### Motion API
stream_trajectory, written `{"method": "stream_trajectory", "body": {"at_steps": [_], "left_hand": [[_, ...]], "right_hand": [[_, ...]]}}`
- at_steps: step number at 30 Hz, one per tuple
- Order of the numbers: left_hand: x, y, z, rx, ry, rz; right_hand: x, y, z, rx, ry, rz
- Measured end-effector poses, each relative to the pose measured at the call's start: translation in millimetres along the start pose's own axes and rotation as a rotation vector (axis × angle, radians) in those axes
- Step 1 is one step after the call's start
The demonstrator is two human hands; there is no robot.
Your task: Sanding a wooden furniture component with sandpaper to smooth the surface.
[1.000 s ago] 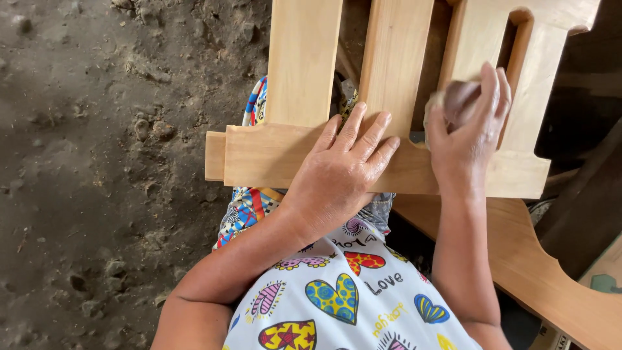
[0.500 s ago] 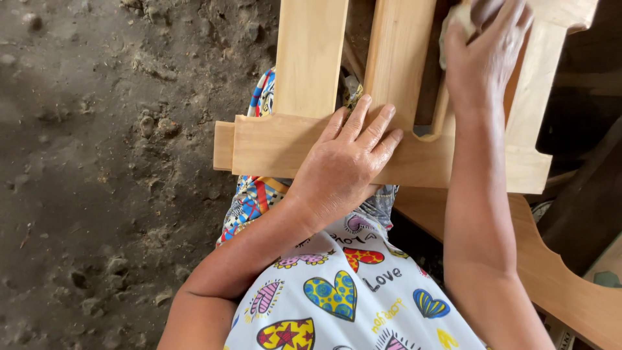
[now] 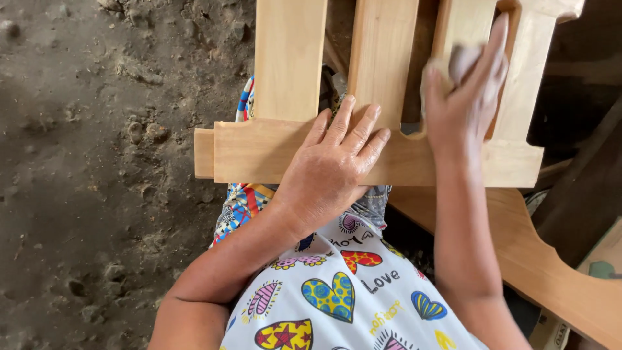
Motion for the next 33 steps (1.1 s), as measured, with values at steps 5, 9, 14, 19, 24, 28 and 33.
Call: {"method": "stream_trajectory", "body": {"at_steps": [5,9,14,19,24,28,33], "left_hand": [[-1,1,1,0.022,0.000,0.008],[-6,1,-2,-0.028,-0.005,-0.012],[-7,-3,0,-0.076,-0.021,-0.047],[-5,-1,2,-0.088,-0.019,-0.018],[0,1,6,-0.088,-0.019,-0.005],[-1,2,5,-0.066,-0.013,0.002],[-2,3,5,-0.054,-0.016,0.001]], "right_hand": [[61,14,-6,-0.033,0.018,-0.092],[53,5,6,-0.023,-0.077,-0.121],[-8,-6,5,-0.005,0.061,-0.001],[-55,-22,19,0.052,0.068,0.047],[-24,-14,2,0.016,0.092,0.031],[20,5,-15,0.140,0.133,0.003],[33,-1,2,0.001,-0.099,-0.124]]}}
Point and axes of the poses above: each hand's wrist, its own x-axis towards the middle knuckle, its own y-axis out of the palm, z = x × y, the point moved 10 cm from there along x, towards the middle knuckle, and after that the axes turned 5 degrees about y, right-handed, at the moved point
